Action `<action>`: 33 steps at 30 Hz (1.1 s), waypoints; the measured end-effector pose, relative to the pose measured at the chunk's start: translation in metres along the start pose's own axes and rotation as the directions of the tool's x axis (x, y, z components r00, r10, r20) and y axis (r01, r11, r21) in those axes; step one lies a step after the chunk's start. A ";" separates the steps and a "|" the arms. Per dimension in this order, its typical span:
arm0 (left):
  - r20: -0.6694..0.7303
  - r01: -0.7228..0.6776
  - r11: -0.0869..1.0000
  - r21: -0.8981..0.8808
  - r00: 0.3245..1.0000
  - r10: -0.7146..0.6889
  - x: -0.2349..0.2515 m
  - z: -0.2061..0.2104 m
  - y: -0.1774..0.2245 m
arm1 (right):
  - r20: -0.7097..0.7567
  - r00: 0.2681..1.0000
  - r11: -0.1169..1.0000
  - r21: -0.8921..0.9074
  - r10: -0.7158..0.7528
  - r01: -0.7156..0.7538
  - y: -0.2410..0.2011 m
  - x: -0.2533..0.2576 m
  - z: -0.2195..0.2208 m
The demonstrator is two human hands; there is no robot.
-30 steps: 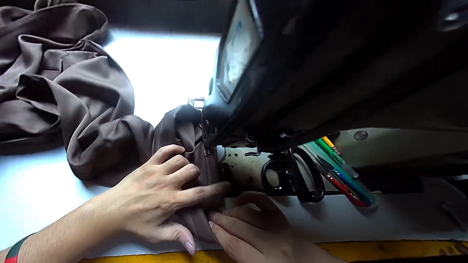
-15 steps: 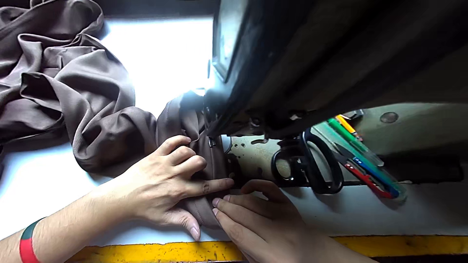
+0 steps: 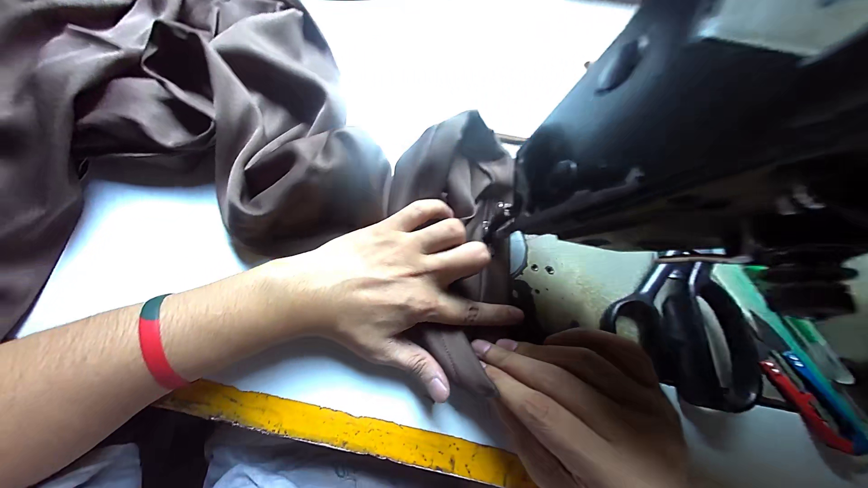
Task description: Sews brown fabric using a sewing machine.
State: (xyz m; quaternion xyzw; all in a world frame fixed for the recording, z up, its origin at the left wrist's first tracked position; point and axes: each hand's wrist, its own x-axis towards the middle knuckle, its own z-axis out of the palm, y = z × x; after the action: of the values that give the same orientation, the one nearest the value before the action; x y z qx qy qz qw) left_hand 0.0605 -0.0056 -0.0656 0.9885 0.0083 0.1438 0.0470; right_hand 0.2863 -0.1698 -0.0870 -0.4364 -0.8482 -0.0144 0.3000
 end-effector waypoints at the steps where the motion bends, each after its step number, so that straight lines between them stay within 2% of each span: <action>1: -0.004 0.003 1.000 0.002 1.000 -0.003 0.001 0.000 -0.001 | 0.001 1.000 1.000 0.002 0.008 -0.008 0.001 0.000 -0.001; 14: -0.037 -0.017 0.996 0.084 0.999 0.020 0.008 0.003 -0.015 | -0.009 0.997 0.996 -0.026 0.080 -0.080 0.005 0.004 -0.001; 18: -0.037 -0.035 0.999 0.020 0.999 0.036 0.008 0.003 -0.022 | -0.039 0.994 0.995 0.004 0.105 -0.105 0.006 0.007 0.001; 27: -0.016 -0.021 0.998 0.052 1.000 0.022 0.009 0.001 -0.025 | -0.050 0.989 0.990 0.001 0.138 -0.138 0.005 0.012 0.004; 31: -0.017 0.013 0.997 0.080 1.000 -0.012 0.008 -0.001 -0.017 | -0.052 0.991 0.992 -0.020 0.124 -0.125 0.004 0.012 0.005; 33: -0.071 0.037 0.995 0.094 0.997 -0.030 0.005 -0.006 -0.001 | -0.084 0.992 0.995 -0.017 0.096 -0.097 0.003 0.010 0.005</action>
State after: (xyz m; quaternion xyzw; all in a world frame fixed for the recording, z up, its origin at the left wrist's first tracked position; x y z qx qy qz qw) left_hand 0.0633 -0.0040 -0.0583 0.9837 0.0333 0.1765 0.0021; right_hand 0.2816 -0.1586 -0.0868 -0.4790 -0.8128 -0.0268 0.3306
